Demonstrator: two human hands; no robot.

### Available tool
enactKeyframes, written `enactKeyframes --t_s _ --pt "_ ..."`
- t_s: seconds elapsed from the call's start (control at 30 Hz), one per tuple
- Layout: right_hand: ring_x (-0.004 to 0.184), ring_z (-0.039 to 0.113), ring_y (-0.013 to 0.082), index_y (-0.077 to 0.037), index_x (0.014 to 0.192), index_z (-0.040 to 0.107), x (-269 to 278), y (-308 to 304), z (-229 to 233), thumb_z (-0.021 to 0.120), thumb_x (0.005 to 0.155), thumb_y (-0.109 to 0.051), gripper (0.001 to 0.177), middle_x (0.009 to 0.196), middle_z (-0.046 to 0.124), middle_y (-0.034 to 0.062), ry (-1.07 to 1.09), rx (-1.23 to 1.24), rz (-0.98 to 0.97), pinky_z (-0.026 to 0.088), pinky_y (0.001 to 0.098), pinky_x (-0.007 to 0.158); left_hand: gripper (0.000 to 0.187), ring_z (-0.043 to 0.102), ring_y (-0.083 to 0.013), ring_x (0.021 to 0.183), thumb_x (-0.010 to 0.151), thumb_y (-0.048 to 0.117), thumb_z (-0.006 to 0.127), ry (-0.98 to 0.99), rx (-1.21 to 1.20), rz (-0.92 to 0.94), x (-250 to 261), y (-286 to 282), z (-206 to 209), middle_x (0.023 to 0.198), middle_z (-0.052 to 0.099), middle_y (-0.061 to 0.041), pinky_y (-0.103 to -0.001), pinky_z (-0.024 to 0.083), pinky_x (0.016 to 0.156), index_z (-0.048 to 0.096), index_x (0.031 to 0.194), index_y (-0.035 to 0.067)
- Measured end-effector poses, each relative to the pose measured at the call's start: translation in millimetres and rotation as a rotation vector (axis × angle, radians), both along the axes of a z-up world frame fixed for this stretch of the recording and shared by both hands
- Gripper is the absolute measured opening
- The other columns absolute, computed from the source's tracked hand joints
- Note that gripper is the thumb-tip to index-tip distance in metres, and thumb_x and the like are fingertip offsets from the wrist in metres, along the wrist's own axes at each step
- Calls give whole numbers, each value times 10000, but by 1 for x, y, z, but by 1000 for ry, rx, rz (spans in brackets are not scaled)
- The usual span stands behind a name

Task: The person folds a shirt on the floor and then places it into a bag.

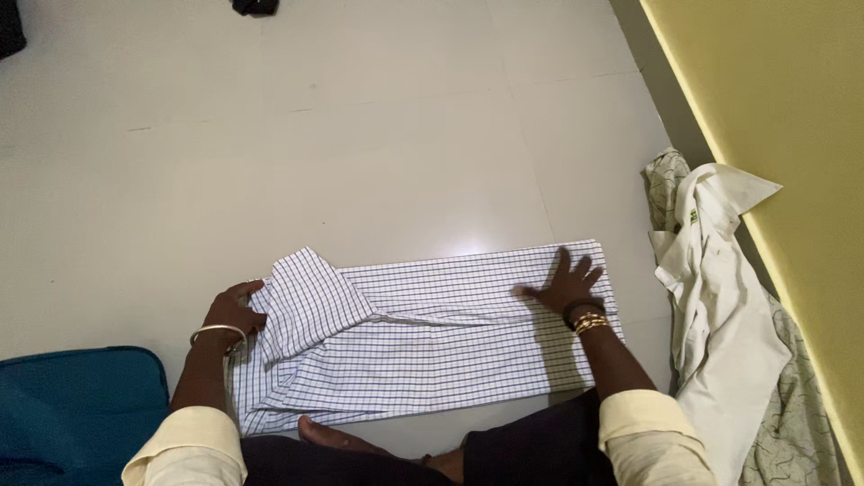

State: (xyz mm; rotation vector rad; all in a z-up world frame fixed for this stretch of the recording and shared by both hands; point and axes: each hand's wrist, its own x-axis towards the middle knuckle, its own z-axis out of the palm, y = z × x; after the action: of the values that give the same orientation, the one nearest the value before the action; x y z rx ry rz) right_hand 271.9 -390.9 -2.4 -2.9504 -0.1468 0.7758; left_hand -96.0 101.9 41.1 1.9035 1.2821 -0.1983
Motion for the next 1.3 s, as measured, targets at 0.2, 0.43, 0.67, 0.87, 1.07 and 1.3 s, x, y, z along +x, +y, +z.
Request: enactKeyframes --t_s 0.2,0.43,0.67,0.87,1.07,1.3 --pt "1437 -224 629 -215 1613 -224 -8 3 -6 744 518 -953 1638 1607 -254 356 113 -199 174 116 858 1058 399 705 -370 1098 937 346 707 295 299 -287 2 27 -45 1284 708 -211 -436 554 1013 740 1269 128" --pt "1455 376 452 -101 1560 370 -51 59 24 710 698 -784 1151 1555 422 271 -140 60 434 403 743 1049 673 704 -414 1023 993 646 424 185 352 -729 17 48 -99 1111 707 -249 -489 521 915 727 1202 83" --pt "999 724 297 -29 1235 640 -135 207 10 815 833 -494 639 1099 739 167 -134 740 606 580 409 842 512 727 -329 984 817 529 742 126 198 -434 -2 29 -47 1031 764 -190 -430 552 904 801 951 38" --pt "702 620 296 71 754 671 -186 315 23 826 921 -496 610 757 679 196 18 420 612 489 423 692 545 661 -321 1132 884 485 750 53 -66 -369 -13 17 -35 1256 685 -208 -405 512 967 710 1169 22" --pt "581 416 179 -28 627 577 -191 308 12 872 836 -330 471 643 556 133 270 553 487 387 376 556 594 607 -370 1211 839 429 659 -217 -444 -166 -14 11 -17 1348 649 -232 -446 515 953 668 1293 44" --pt "892 686 137 -68 1043 637 -234 226 22 765 815 -72 262 996 722 49 761 1334 -71 570 290 779 966 484 -327 1397 647 349 920 -151 -378 -242 -24 14 -3 1467 556 -186 -435 398 1127 484 1477 115"
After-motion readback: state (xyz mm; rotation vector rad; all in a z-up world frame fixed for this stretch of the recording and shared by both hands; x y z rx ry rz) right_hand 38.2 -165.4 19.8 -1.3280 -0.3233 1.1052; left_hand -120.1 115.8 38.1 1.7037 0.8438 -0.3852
